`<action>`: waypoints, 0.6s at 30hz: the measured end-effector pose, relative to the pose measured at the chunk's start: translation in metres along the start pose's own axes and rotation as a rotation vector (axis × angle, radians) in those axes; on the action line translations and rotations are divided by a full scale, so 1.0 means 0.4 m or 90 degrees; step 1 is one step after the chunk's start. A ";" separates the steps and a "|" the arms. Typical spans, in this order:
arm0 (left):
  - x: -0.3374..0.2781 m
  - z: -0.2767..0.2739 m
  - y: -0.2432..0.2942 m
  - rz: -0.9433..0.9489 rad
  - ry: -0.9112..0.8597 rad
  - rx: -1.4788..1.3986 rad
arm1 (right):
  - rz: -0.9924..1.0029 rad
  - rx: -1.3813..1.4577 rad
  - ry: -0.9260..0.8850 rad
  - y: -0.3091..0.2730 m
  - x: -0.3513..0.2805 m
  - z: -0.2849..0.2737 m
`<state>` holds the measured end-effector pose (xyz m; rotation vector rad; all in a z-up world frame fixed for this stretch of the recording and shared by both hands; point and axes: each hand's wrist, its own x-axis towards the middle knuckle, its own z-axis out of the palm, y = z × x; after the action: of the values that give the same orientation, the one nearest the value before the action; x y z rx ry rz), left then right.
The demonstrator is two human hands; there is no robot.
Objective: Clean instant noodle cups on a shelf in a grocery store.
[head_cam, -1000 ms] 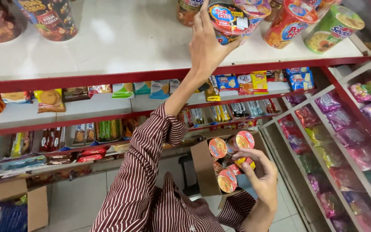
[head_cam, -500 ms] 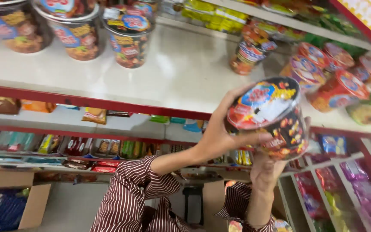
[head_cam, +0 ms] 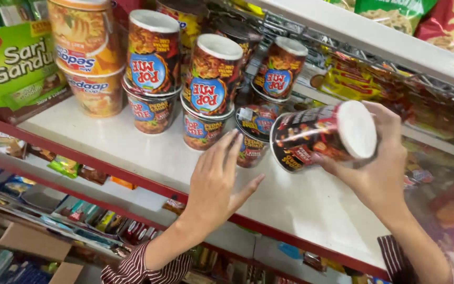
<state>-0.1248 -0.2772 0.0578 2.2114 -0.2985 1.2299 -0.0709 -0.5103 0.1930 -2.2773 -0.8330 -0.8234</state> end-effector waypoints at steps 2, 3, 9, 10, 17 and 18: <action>0.008 -0.001 -0.025 -0.002 -0.027 -0.008 | -0.040 -0.013 -0.011 0.019 0.061 0.053; 0.011 0.002 -0.035 -0.006 -0.052 -0.021 | -0.081 -0.032 -0.024 0.029 0.090 0.076; 0.021 -0.012 -0.048 -0.023 -0.136 -0.091 | -0.009 0.003 -0.086 -0.007 0.207 0.146; 0.019 -0.013 -0.052 -0.025 -0.137 -0.090 | -0.009 0.004 -0.087 -0.002 0.213 0.156; 0.021 -0.007 -0.056 -0.041 -0.187 -0.095 | -0.064 0.033 -0.119 0.032 0.236 0.182; 0.021 -0.007 -0.055 -0.041 -0.189 -0.089 | -0.069 0.040 -0.124 0.036 0.235 0.182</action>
<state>-0.1119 -0.2572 0.0576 2.2590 -0.4145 0.8184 0.0224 -0.4367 0.2076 -2.2989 -1.0626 -0.6200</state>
